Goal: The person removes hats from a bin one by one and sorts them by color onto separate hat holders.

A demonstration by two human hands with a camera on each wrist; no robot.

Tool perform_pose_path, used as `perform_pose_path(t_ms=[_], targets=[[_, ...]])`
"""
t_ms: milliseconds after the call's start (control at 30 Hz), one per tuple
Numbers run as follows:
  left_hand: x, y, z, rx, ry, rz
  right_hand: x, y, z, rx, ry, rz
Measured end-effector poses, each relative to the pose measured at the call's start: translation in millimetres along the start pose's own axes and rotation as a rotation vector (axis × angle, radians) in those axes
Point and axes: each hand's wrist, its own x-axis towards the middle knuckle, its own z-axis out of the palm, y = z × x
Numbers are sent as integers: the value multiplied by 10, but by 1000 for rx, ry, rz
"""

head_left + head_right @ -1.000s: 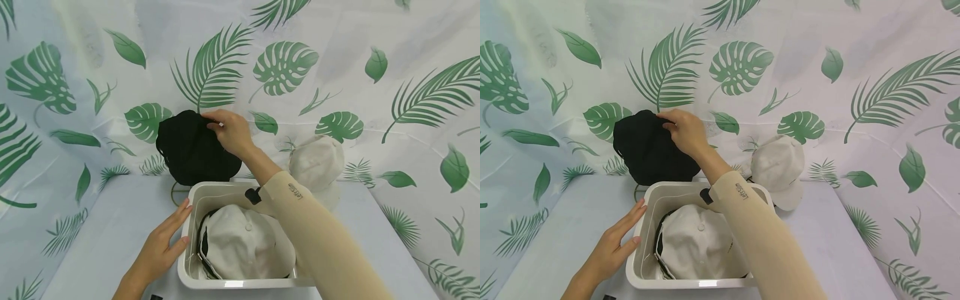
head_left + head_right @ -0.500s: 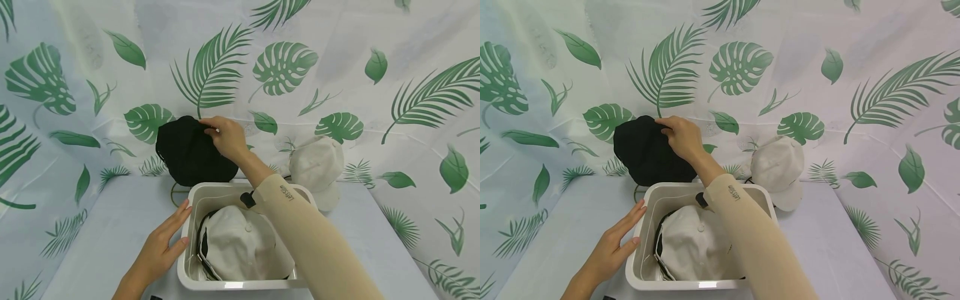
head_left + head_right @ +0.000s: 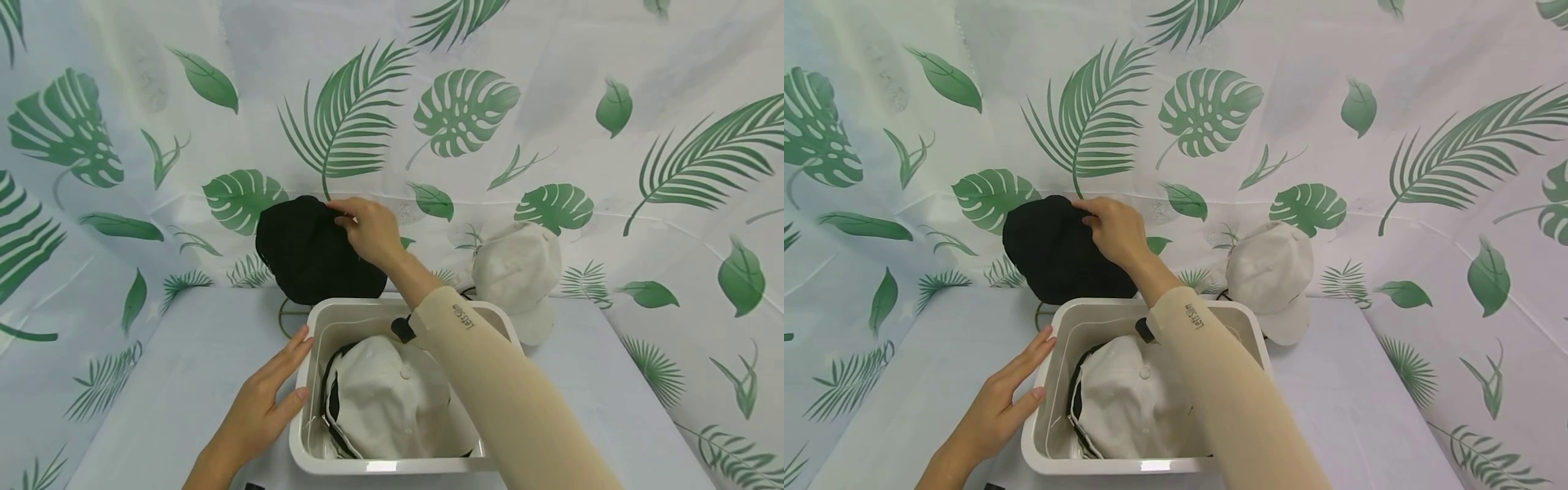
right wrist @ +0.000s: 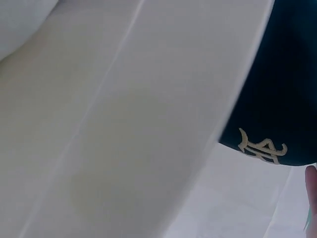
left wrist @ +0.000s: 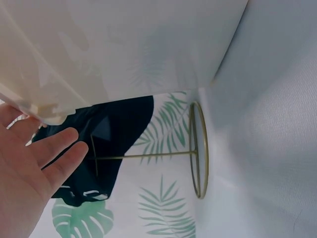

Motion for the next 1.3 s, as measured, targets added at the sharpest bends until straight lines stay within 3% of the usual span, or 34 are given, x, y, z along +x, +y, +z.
perform_pose_path(t_ms=[533,833,1300], targets=[[-13,5,5,-23,0,0,-48,10,123,29,-36,34],[1,14,3,-21,4,3,-77,6,150,31,-113,78],[-2,-9,2,9,-5,2,-15,-73,-185,-27,-200,118]])
